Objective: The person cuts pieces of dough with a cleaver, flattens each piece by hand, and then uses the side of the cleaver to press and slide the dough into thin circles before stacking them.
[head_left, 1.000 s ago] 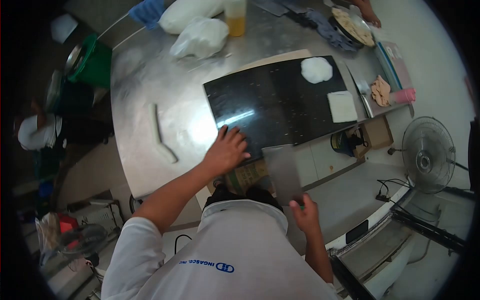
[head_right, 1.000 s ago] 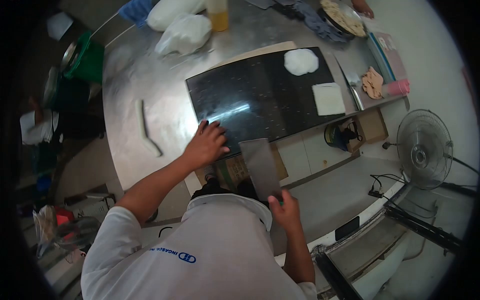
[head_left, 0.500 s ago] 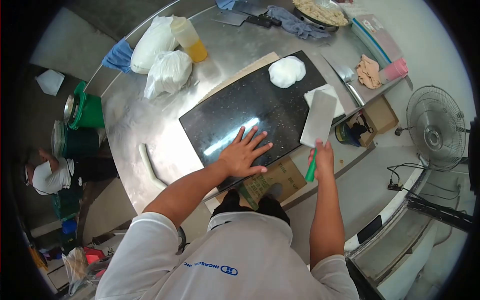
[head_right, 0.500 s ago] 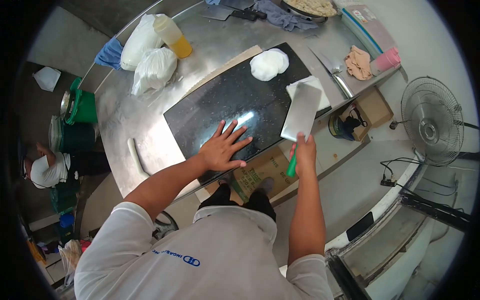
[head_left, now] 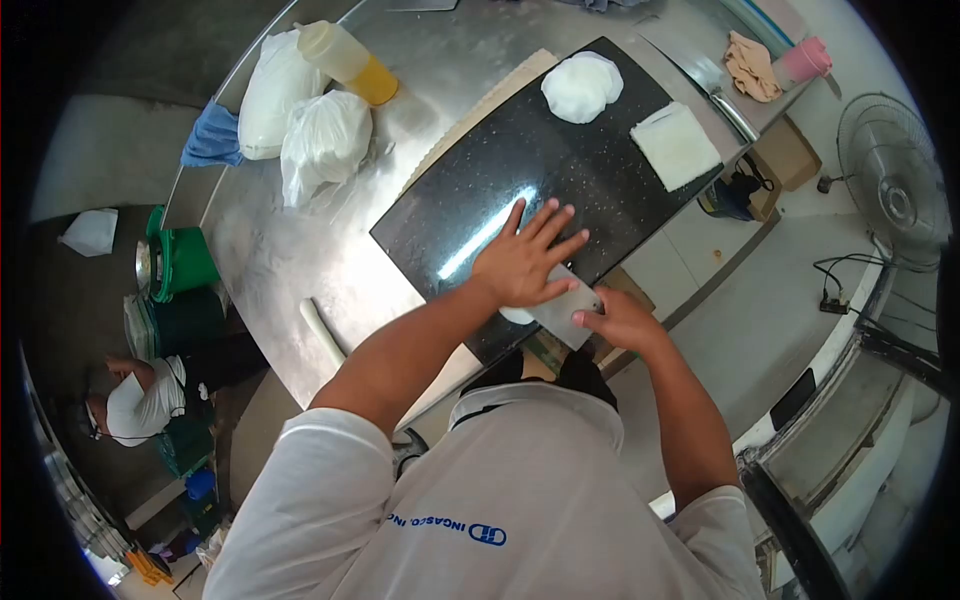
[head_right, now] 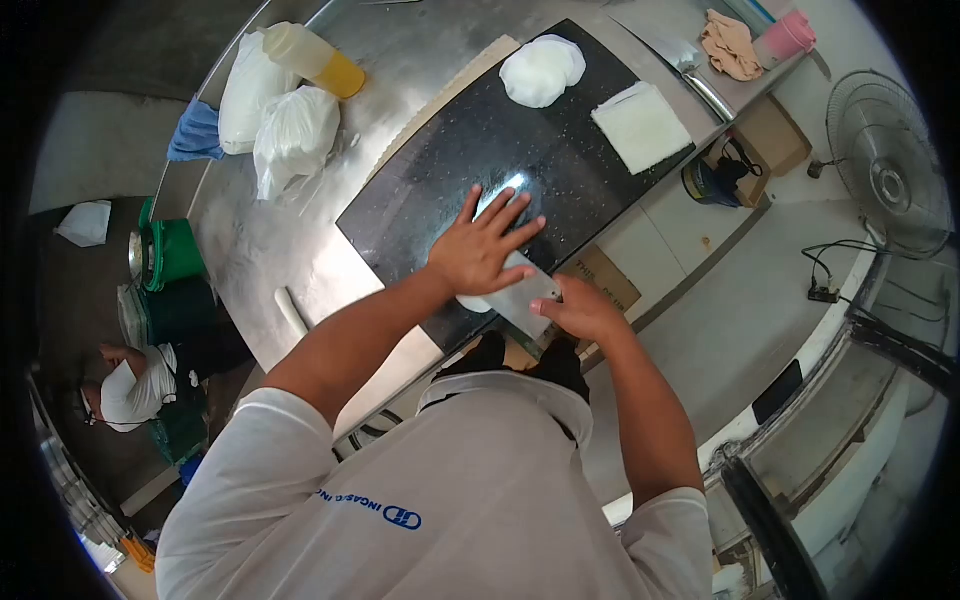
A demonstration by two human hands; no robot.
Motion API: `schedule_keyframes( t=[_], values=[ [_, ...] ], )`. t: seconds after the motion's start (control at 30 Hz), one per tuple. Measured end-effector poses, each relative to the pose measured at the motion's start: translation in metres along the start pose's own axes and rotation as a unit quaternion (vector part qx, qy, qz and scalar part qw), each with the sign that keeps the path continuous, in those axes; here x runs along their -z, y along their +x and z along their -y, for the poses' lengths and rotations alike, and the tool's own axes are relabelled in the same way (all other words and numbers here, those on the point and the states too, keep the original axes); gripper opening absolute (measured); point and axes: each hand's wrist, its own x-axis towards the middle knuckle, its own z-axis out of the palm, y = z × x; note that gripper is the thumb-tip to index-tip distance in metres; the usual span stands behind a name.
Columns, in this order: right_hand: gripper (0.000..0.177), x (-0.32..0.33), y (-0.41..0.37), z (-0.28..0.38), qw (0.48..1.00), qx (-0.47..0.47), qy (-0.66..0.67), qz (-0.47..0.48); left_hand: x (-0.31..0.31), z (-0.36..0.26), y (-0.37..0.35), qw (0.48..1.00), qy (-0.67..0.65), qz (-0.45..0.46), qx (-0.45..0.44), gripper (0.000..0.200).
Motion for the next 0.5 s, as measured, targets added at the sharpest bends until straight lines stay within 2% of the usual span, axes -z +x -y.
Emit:
schedule_keyframes(
  t=[0.1,0.13,0.17,0.2,0.23,0.27,0.4,0.5],
  values=[
    [0.061,-0.043,-0.037,-0.001,0.998,-0.013,0.064,0.0,-0.001,-0.004,-0.008,0.999,0.03,0.016,-0.032,0.066],
    [0.07,-0.075,-0.041,-0.035,1.0,0.006,0.026,0.002,-0.01,-0.01,-0.024,0.991,-0.011,0.056,-0.123,0.066],
    [0.07,-0.091,-0.053,-0.033,1.0,0.003,0.026,0.008,-0.017,-0.017,-0.037,0.971,-0.053,0.096,-0.214,0.066],
    [0.074,-0.104,-0.058,-0.023,0.998,-0.031,-0.002,-0.052,-0.02,-0.022,-0.04,0.964,-0.081,0.115,-0.226,0.067],
    [0.077,-0.106,-0.059,-0.007,0.99,-0.07,-0.025,-0.117,-0.021,-0.014,-0.027,0.961,-0.086,0.119,-0.233,0.067],
    [0.081,-0.093,-0.054,0.0,0.988,-0.109,-0.002,-0.109,-0.024,-0.008,-0.015,0.967,-0.068,0.092,-0.228,0.068],
    [0.075,-0.027,-0.018,0.027,0.989,-0.088,-0.053,-0.111,-0.014,0.028,0.038,0.976,-0.029,0.053,-0.207,0.074],
    [0.072,-0.03,-0.008,0.036,0.984,-0.086,-0.048,-0.148,0.004,0.041,0.048,0.981,0.004,0.065,-0.181,0.077]
  ],
)
